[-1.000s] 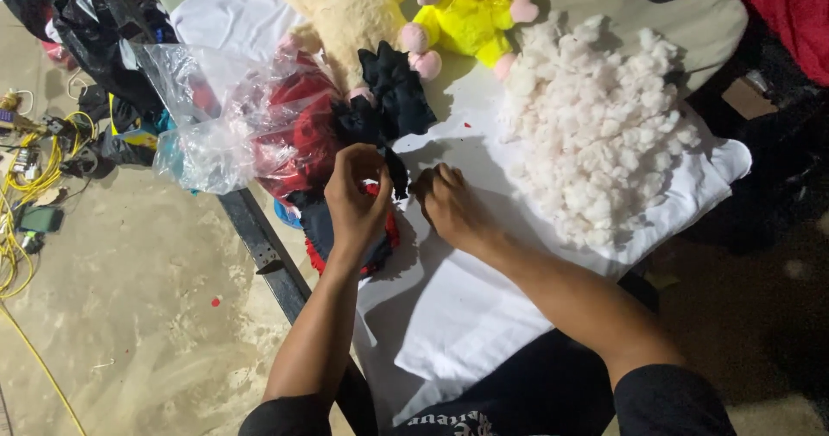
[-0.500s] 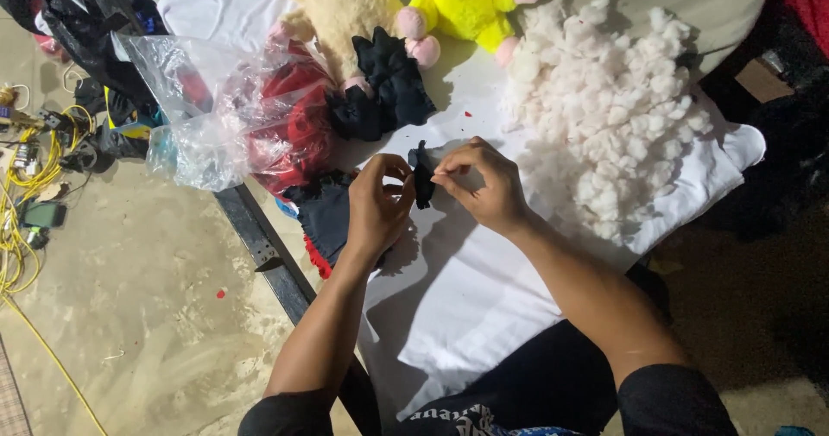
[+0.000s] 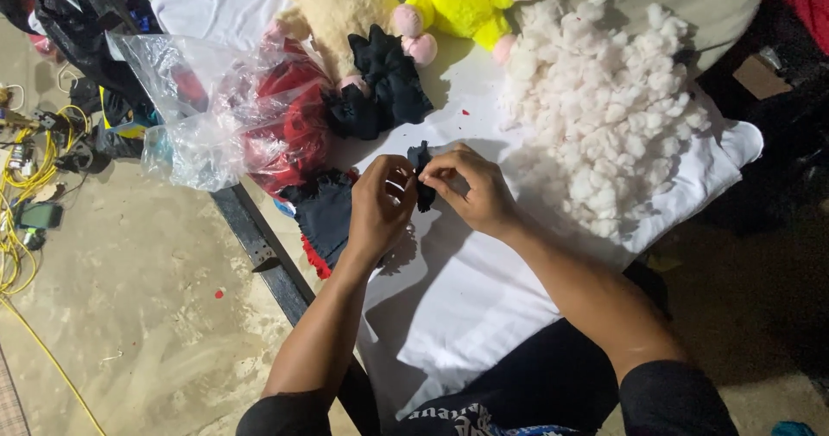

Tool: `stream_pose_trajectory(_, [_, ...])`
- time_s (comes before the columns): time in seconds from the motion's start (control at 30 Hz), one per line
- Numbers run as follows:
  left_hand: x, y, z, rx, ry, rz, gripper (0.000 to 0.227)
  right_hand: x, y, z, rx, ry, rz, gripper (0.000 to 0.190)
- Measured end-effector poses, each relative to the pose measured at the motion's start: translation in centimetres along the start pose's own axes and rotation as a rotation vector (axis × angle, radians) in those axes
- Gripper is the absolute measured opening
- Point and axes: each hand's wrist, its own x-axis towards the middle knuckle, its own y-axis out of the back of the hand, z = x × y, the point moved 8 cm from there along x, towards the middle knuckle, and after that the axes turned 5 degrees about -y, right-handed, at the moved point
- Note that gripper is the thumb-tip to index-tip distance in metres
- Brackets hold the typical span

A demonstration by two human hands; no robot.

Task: Stuffing a small black fabric toy component with white polyester fiberfill by hand.

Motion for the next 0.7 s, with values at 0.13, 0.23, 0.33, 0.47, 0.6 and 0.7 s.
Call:
stream_pose_trajectory(0.13, [-0.1, 0.1, -0.3, -0.040, 0.000, 0.034, 0.020, -0.8, -0.3, 1.5, -0.045, -0.040, -0.028, 0.008])
stream_pose_trajectory(0.23, [-0.1, 0.2, -0.3, -0.036, -0.005, 0.043, 0.019, -0.7, -0.3, 1.3, -0.117, 0.025, -0.040, 0.005])
stream_pose_trajectory(0.33, [0.0, 0.3, -0.2, -0.060, -0.013, 0.049, 0.019, 0.0, -0.1, 0.4, -0.140, 0.050, -0.068, 0.004])
stream_pose_trajectory(0.47, [0.0, 0.4, 0.1, -0.001, -0.047, 0.031, 0.019, 0.0, -0.1, 0.1, -0.092, 0.007, -0.098, 0.017])
stream_pose_trajectory(0.6, [0.0, 0.4, 0.0, -0.004, -0.053, 0.033, 0.019, -0.3, 0.1, 0.8, -0.036, -0.076, -0.092, 0.033])
stream_pose_trajectory(0.7, [0.0, 1.1, -0.5, 0.083, -0.072, 0.084, 0.022, -0.9, 1.3, 2.7, -0.046, -0.146, 0.066, 0.025])
